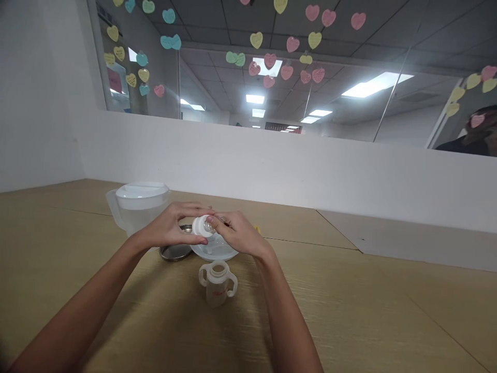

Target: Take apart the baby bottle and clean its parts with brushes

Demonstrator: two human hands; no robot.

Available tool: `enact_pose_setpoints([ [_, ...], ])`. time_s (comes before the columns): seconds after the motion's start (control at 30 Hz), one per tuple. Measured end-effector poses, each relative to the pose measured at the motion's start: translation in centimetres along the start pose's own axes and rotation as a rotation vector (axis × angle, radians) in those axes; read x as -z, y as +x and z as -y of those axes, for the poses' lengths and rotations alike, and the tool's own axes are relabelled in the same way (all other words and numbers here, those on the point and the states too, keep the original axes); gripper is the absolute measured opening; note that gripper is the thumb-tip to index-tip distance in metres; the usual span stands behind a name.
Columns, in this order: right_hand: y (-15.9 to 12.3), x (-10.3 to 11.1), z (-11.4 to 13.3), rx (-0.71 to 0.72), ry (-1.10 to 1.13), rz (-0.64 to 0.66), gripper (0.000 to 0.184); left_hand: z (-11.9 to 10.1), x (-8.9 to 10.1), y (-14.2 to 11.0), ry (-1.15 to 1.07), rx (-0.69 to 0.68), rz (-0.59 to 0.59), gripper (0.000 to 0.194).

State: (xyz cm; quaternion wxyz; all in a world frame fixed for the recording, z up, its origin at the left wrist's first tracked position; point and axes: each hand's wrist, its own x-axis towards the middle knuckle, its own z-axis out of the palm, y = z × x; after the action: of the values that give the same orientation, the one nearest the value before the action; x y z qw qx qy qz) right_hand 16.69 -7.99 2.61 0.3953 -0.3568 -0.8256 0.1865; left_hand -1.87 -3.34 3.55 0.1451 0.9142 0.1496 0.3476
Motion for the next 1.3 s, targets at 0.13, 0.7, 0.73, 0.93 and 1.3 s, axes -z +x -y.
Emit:
enact_pose_setpoints([
  [0.13,0.0,-0.1,0.1,0.029,0.095,0.028,0.039,-0.6,0.3,-0.3,0.010,-0.056,-0.020,0.049],
  [0.7,-0.7,2.6,-4.1,-0.295,-0.011,-0.166,0.039,5.3,-0.3,-0.2,0.286,0.307,0.199,0.054],
  [0.73,-0.2,2.1,-5.4,-0.354,-0.236,-0.163,0.036,6.2,-1.1,-0.2,0.329,0.328,0.240,0.052],
  [0.93,0.9,-1.7,-12.3,-0.489,-0.757,0.009,0.022,10.6,-4.7,-0.8,0.488,0.313,0.366,0.041],
  [1.3,1.0,-4.5,-15.4,-0.528,-0.871,0.114,0.027,11.8,-7.1,-1.2,0.631,0.377,0.407,0.039],
])
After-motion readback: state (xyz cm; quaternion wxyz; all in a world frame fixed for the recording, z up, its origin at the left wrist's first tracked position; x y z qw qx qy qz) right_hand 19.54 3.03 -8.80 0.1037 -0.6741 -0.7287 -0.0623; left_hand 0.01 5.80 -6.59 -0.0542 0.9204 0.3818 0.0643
